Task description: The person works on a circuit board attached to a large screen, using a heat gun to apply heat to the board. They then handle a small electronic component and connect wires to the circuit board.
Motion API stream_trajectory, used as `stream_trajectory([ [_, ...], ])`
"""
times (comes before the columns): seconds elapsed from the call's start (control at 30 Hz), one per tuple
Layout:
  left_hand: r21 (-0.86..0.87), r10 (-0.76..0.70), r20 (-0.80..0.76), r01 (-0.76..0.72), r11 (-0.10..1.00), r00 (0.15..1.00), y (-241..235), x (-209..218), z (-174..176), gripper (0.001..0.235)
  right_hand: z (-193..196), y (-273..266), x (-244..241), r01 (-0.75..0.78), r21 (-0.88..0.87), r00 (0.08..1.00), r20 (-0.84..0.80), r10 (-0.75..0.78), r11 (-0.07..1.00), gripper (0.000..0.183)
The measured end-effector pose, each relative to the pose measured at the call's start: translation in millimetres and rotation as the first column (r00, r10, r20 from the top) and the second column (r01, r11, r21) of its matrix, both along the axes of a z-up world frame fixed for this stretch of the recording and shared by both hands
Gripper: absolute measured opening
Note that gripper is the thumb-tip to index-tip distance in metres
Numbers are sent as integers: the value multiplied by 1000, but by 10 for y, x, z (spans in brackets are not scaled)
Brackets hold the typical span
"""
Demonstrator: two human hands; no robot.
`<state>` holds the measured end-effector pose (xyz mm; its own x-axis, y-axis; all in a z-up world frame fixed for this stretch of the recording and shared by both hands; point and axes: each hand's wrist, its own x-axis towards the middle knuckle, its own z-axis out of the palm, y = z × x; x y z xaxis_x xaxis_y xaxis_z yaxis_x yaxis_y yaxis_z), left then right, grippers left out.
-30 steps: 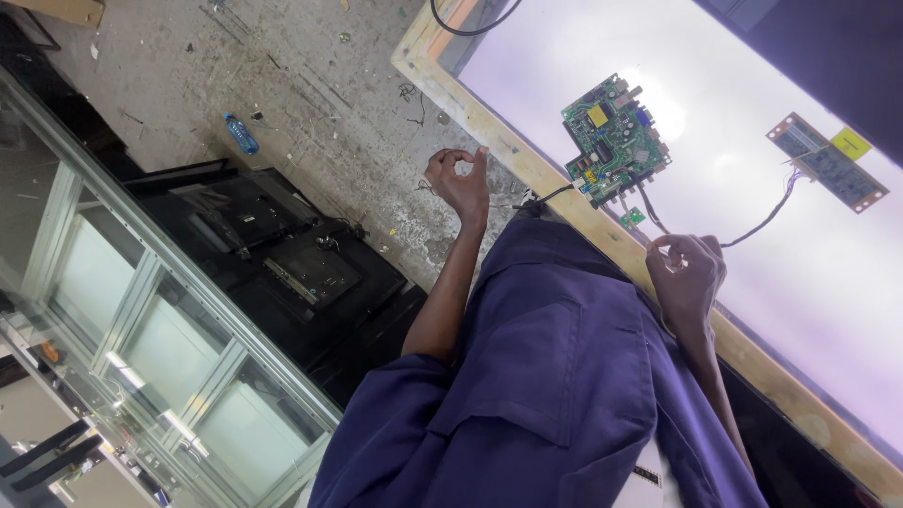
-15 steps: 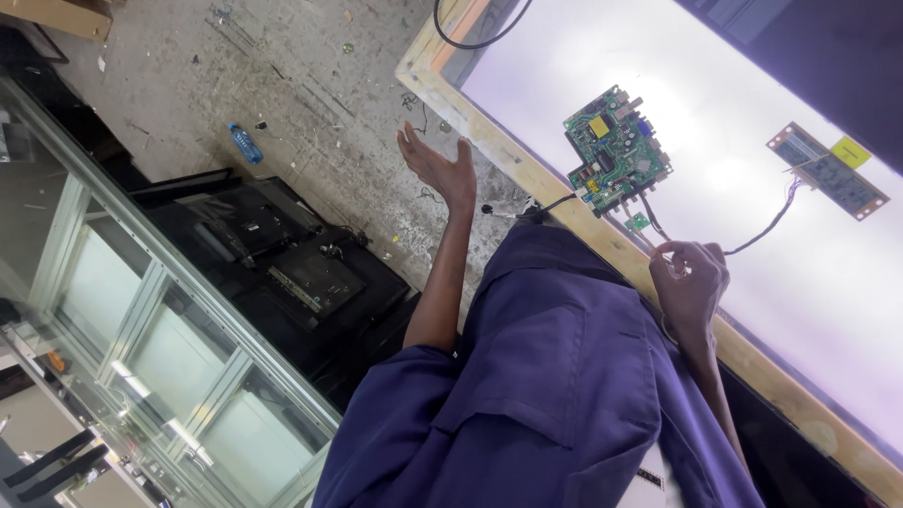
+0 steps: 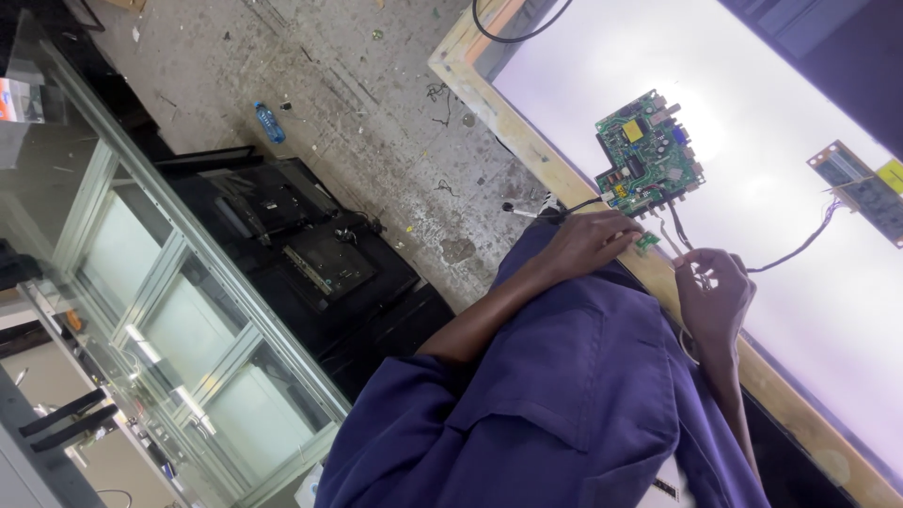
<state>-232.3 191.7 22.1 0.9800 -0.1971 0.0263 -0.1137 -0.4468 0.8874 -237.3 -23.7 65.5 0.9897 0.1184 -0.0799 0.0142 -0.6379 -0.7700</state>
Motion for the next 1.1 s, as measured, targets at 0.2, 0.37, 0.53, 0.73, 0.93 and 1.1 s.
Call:
stream_trajectory([
  [0.2, 97, -179, -155, 196, 976, 972, -175, 10, -26, 34, 106, 60, 34, 79, 89, 986, -152, -65, 993, 5],
  [0.37, 201, -276, -104, 292, 935, 955, -197, -54, -10, 43, 230, 95, 73, 141, 210, 952, -297, -74, 968, 5],
  [0.53, 331, -344, -47, 340, 881, 938, -139, -78, -21, 37, 118, 57, 87, 247, 376, 908, -411, -78, 893, 7],
  [0.73, 298, -251, 78, 218, 929, 965, -96, -81, 55, 9, 38, 55, 108, 311, 474, 885, -461, -68, 824, 6],
  [0.93, 5, -92, 166, 92, 996, 982, 14, -27, 325, 17, -74, 20, 95, 114, 475, 975, -223, -5, 873, 23],
  [1.1, -324, 33, 6, -29, 946, 999, -57, 9, 500, 16, 289, 140, 184, -7, 293, 1000, 26, 0, 956, 30],
])
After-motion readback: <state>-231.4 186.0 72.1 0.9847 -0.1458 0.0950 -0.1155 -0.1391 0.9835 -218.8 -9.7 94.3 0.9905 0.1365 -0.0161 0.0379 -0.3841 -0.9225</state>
